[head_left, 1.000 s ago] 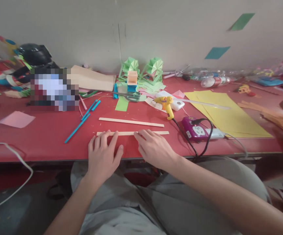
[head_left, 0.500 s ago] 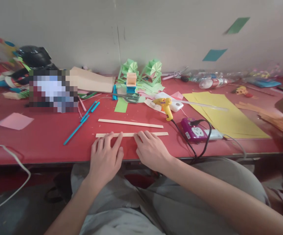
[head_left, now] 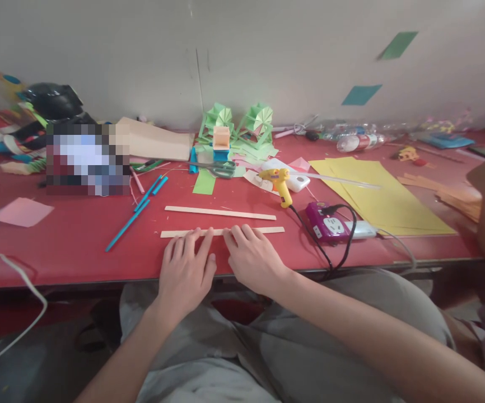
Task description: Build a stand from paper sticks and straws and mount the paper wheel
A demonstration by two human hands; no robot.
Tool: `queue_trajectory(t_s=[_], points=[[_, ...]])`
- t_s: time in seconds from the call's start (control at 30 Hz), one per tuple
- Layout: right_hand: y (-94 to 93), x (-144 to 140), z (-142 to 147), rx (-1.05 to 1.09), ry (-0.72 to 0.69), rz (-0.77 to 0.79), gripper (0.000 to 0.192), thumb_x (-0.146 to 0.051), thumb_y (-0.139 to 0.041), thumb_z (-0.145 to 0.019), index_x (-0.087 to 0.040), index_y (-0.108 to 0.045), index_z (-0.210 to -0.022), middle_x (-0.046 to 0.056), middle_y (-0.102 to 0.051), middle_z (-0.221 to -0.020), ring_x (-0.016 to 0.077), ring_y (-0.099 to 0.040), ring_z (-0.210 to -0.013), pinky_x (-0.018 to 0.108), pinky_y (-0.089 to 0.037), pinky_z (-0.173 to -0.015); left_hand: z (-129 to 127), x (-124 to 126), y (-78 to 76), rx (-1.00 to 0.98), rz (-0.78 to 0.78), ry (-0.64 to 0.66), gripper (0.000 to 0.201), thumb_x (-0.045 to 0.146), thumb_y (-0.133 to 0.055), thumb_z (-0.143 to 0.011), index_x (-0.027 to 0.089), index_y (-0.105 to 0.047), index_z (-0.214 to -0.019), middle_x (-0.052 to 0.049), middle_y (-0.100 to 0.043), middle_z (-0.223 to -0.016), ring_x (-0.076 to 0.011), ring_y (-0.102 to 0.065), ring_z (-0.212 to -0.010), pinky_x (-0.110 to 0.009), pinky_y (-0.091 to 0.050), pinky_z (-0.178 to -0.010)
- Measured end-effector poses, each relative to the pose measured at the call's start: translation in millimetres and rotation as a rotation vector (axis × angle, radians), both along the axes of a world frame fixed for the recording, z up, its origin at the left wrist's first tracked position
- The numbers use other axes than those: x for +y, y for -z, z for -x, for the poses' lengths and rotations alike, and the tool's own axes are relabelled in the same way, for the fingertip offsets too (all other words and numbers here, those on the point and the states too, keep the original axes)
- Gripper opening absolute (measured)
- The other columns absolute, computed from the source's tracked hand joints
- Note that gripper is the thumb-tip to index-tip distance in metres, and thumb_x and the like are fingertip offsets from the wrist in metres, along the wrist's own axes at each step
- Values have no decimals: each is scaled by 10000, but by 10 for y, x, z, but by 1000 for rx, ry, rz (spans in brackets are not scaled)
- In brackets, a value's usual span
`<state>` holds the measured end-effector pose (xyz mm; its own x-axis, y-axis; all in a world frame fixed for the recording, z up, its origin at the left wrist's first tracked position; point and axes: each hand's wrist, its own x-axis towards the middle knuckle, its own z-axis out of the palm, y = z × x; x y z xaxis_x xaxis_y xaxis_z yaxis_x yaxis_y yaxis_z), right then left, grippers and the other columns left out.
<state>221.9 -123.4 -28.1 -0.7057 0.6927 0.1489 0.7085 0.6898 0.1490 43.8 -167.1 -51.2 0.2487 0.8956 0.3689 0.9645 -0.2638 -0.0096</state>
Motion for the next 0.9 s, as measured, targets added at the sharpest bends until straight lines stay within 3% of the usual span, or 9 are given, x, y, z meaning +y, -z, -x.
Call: queue_trajectory(t_s=[0.1, 0.43, 0.67, 0.8, 0.9], points=[[-3, 3, 1, 34, 20, 15, 342, -182, -473, -943, -70, -601, -1239, 173, -603, -1136, 286, -495, -970, 412, -459, -792, -24, 0, -31, 22, 18, -14, 485, 264, -433, -973, 213, -543, -1443, -168, -590, -1357, -332, -567, -1160, -508, -419, -993], [35, -5, -5, 48, 3, -17, 362, -170, -472, -936, -50, -599, -1252, 169, -605, -1117, 288, -494, -957, 413, -455, -779, -79, 20, 7, -35, 22, 38, 480, 202, -418, -954, 107, -549, -1406, -161, -583, -1380, -305, -541, -1228, -497, -323, -1134], [-24, -8, -33, 123, 41, 79, 460, -182, -485, -936, -27, -516, -1368, 181, -632, -1148, 292, -532, -1010, 409, -472, -850, -101, 32, -23, -26, 27, 31, 476, 294, -413, -986, 144, -543, -1419, -154, -608, -1360, -324, -555, -1203, -511, -355, -1097], [-82, 201, -188, 302, 99, 205, 313, -154, -456, -948, -133, -634, -1205, 102, -666, -1037, 228, -585, -963, 322, -480, -782, -114, 63, -51, -17, 23, 29, 463, 302, -411, -988, 130, -573, -1386, -166, -626, -1324, -329, -559, -1179, -521, -365, -1076], [-104, 480, -371, 393, 216, 140, 264, -175, -461, -975, -161, -706, -1070, 118, -659, -1111, 227, -596, -1016, 321, -474, -806, -112, 78, -62, -25, 19, 37, 456, 309, -414, -991, 135, -584, -1376, -163, -637, -1301, -327, -563, -1157, -523, -372, -1060]])
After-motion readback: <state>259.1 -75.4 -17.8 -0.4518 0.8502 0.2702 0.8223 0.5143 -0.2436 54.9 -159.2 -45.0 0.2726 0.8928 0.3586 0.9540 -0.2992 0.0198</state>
